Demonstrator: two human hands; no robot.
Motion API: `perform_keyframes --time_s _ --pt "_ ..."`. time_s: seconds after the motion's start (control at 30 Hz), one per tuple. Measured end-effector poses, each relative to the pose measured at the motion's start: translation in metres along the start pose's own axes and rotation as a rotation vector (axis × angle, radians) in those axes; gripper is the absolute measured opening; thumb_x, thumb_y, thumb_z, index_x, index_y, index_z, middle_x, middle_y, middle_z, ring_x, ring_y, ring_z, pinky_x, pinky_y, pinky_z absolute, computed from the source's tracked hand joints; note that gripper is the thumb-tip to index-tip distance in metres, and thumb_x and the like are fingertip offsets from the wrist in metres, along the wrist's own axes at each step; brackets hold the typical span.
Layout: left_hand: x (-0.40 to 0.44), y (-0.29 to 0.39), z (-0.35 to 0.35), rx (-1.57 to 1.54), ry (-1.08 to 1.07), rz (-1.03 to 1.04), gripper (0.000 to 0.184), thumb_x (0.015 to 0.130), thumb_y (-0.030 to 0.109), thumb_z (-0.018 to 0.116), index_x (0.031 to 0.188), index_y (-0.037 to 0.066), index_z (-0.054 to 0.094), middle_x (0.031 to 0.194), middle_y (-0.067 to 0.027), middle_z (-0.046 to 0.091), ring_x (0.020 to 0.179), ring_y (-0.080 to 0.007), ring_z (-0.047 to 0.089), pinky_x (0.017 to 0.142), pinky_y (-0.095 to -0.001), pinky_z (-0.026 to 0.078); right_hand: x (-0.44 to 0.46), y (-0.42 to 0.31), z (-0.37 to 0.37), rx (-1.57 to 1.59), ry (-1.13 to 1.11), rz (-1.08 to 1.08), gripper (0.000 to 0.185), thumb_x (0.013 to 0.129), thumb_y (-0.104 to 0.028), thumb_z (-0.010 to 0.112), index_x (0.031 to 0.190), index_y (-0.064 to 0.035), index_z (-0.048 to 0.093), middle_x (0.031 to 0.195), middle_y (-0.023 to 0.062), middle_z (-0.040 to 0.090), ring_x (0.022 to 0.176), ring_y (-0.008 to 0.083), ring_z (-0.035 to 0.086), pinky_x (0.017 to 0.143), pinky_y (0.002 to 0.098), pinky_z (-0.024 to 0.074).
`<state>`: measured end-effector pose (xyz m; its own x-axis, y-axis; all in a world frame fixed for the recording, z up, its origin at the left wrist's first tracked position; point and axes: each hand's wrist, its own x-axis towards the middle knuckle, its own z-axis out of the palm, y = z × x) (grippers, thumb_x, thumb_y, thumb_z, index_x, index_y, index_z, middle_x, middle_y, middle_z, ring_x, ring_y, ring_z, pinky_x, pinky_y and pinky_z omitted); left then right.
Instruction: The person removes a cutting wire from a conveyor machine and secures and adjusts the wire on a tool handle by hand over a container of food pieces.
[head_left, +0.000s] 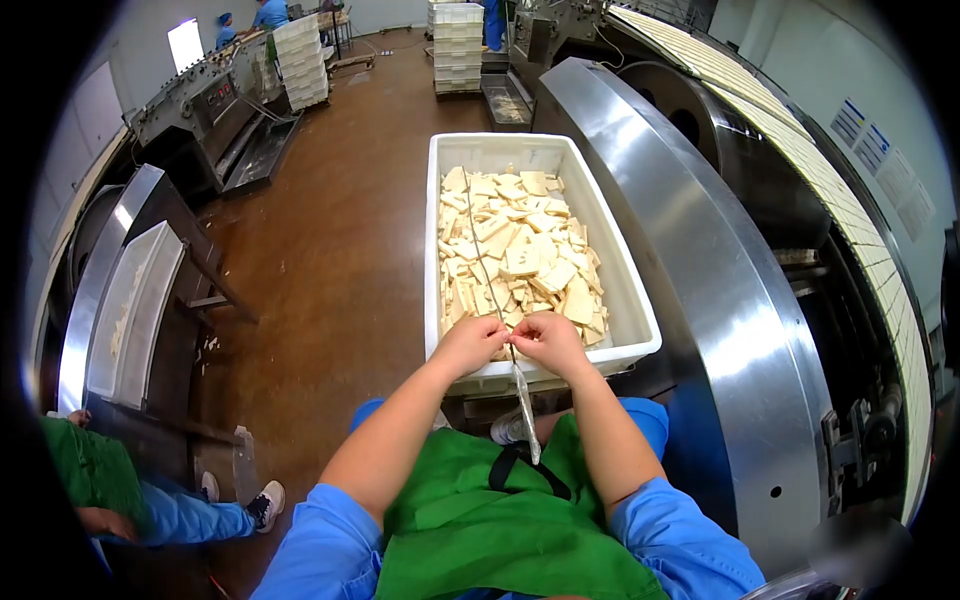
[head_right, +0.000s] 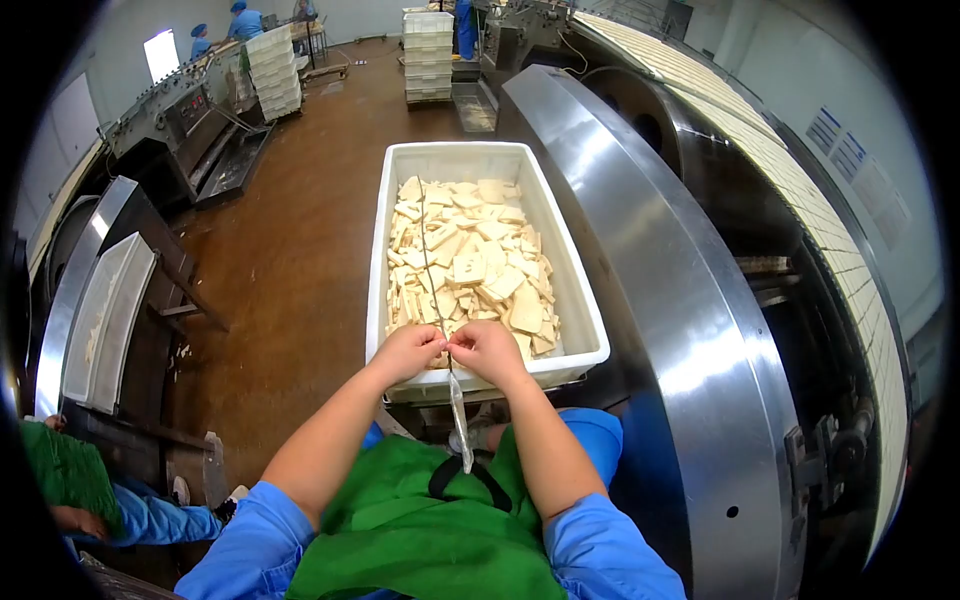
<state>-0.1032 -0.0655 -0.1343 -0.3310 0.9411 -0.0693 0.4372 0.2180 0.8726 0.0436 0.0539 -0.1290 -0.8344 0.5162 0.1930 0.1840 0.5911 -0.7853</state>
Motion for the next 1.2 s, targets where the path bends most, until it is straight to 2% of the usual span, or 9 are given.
perform_keyframes --time_s 0.13,0.2,0.27,0.43,0.6,0.87,0.9,0.97,1.2 --pt "-0.003 0.000 0.000 0.053 0.040 0.026 0.020 0.089 0.021 0.058 0.082 0.003 0.064 0.067 -0.0050 0.059 0.062 -0.0133 0.051 0.059 -0.0301 0.043 -0.001 0.001 0.001 -0.029 0.005 -0.019 0.021 0.076 -0.023 0.072 0.081 -0.0032 0.070 0.073 0.0096 0.067 0.064 0.0201 0.064 0.060 0.0307 0.0496" --pt "0.000 0.003 -0.002 0.062 0.039 0.017 0.020 0.088 0.022 0.059 0.083 0.003 0.064 0.067 -0.0052 0.059 0.062 -0.0137 0.051 0.059 -0.0305 0.043 0.000 -0.002 0.000 -0.015 -0.009 0.050 0.021 0.076 -0.024 0.072 0.082 -0.0035 0.071 0.073 0.0098 0.067 0.065 0.0204 0.064 0.061 0.0312 0.0497" --pt "-0.001 0.004 -0.002 0.074 0.051 -0.022 0.023 0.086 0.024 0.058 0.087 0.003 0.067 0.074 -0.0141 0.065 0.067 -0.0257 0.060 0.064 -0.0362 0.047 0.001 -0.004 -0.001 -0.010 -0.008 0.064 0.021 0.076 -0.024 0.072 0.082 -0.0037 0.071 0.073 0.0098 0.067 0.065 0.0203 0.064 0.061 0.0312 0.0496" --pt "-0.003 0.008 -0.003 0.118 0.033 -0.087 0.024 0.085 0.026 0.059 0.087 0.004 0.068 0.075 -0.0143 0.065 0.068 -0.0263 0.061 0.064 -0.0365 0.047 0.003 -0.002 0.001 -0.065 -0.031 0.093 0.020 0.077 -0.023 0.072 0.083 -0.0039 0.071 0.073 0.0096 0.067 0.064 0.0195 0.063 0.060 0.0307 0.0492" --pt "-0.001 0.002 -0.001 0.132 0.018 -0.092 0.026 0.085 0.029 0.059 0.086 0.004 0.069 0.075 -0.0141 0.066 0.069 -0.0271 0.062 0.064 -0.0372 0.048 0.003 -0.001 0.001 0.036 -0.074 0.147 0.023 0.079 -0.027 0.073 0.085 -0.0042 0.070 0.070 0.0080 0.066 0.062 0.0169 0.060 0.059 0.0302 0.0479" --pt "0.001 0.005 -0.002 0.167 -0.014 -0.114 0.029 0.087 0.029 0.053 0.086 0.004 0.067 0.079 -0.0143 0.066 0.074 -0.0286 0.063 0.068 -0.0390 0.048 0.006 0.002 0.002 0.008 -0.103 0.166 0.024 0.080 -0.028 0.072 0.085 -0.0044 0.068 0.070 0.0073 0.065 0.062 0.0169 0.059 0.060 0.0307 0.0470" --pt "0.001 0.000 0.001 0.163 -0.013 -0.117 0.029 0.087 0.029 0.053 0.086 0.004 0.067 0.079 -0.0143 0.066 0.074 -0.0286 0.063 0.068 -0.0390 0.048 0.005 -0.001 0.002 -0.015 -0.108 0.189 0.024 0.081 -0.028 0.071 0.085 -0.0047 0.068 0.071 0.0075 0.065 0.063 0.0177 0.059 0.060 0.0310 0.0471" --pt "0.007 -0.010 0.005 0.169 0.017 -0.087 0.027 0.090 0.027 0.053 0.083 0.003 0.062 0.071 -0.0082 0.063 0.064 -0.0188 0.057 0.063 -0.0347 0.047 0.004 -0.002 0.004 -0.029 -0.119 0.180 0.024 0.082 -0.028 0.071 0.086 -0.0049 0.068 0.071 0.0081 0.065 0.064 0.0189 0.060 0.061 0.0316 0.0472" --pt "0.013 -0.019 0.007 0.041 -0.066 -0.100 0.027 0.094 0.026 0.049 0.086 0.003 0.059 0.074 -0.0063 0.062 0.064 -0.0165 0.056 0.061 -0.0315 0.047 0.005 -0.005 0.001 -0.021 -0.152 0.180 0.024 0.082 -0.029 0.069 0.088 -0.0049 0.068 0.076 0.0107 0.067 0.068 0.0235 0.062 0.064 0.0339 0.0482"
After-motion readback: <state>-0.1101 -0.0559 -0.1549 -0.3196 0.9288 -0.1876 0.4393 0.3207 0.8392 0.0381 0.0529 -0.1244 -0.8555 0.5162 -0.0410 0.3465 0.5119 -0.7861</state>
